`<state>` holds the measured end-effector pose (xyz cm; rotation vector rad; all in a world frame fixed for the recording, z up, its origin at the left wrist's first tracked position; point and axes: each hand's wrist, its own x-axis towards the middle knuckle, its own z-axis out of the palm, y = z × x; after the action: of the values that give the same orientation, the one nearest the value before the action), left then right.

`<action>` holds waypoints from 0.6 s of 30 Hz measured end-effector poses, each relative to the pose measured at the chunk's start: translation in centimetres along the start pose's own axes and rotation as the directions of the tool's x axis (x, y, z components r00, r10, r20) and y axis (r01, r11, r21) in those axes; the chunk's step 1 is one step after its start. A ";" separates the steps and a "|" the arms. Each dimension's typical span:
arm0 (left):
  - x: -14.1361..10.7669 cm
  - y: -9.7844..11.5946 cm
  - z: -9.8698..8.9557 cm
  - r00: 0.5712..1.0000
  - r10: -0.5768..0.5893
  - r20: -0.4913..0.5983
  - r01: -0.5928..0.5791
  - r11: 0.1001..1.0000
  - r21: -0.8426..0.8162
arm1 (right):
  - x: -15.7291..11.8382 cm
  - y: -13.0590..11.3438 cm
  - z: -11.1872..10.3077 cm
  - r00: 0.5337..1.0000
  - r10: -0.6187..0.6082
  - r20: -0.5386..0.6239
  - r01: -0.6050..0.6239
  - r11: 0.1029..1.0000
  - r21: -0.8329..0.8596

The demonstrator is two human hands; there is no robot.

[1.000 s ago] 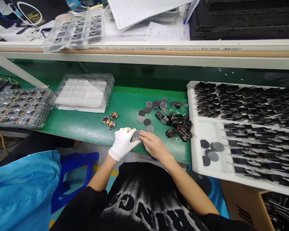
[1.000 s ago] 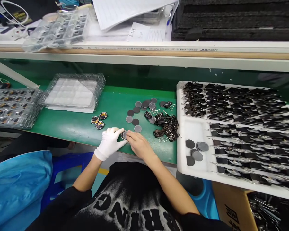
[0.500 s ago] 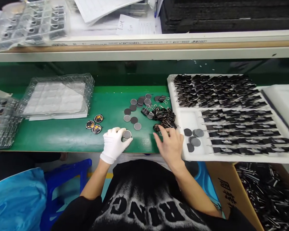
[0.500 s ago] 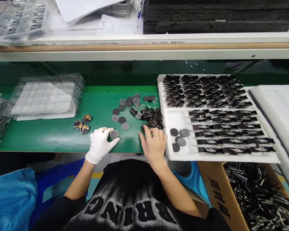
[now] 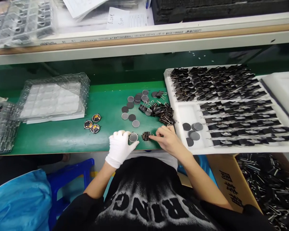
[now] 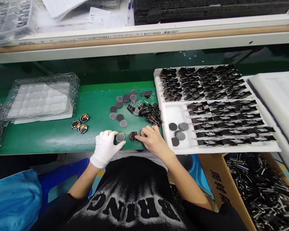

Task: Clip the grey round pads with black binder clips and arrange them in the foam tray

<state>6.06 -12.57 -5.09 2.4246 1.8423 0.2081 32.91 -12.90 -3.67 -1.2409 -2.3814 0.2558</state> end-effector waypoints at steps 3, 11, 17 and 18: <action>0.7 0.1 -0.1 0.995 0.094 0.042 -0.093 0.995 -0.027 | 1.1 -0.6 -0.7 0.997 0.020 0.079 -0.029 0.993 0.116; 2.0 -0.5 -1.0 0.981 0.176 0.085 -0.170 0.983 -0.075 | 6.1 -3.8 2.2 0.831 0.488 -0.267 -0.463 0.873 0.155; 2.7 1.7 -0.4 0.971 0.204 0.126 -0.197 0.978 -0.063 | 6.1 -2.3 4.6 0.873 0.432 -0.226 -0.415 0.902 0.122; 2.8 1.6 -0.2 0.964 0.229 0.135 -0.221 0.973 -0.068 | 5.9 -2.0 4.6 0.886 0.418 -0.201 -0.394 0.907 0.148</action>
<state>8.31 -10.31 -4.45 2.5368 1.4849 0.0944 26.31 -9.06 -5.29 -1.6188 -1.8718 0.3391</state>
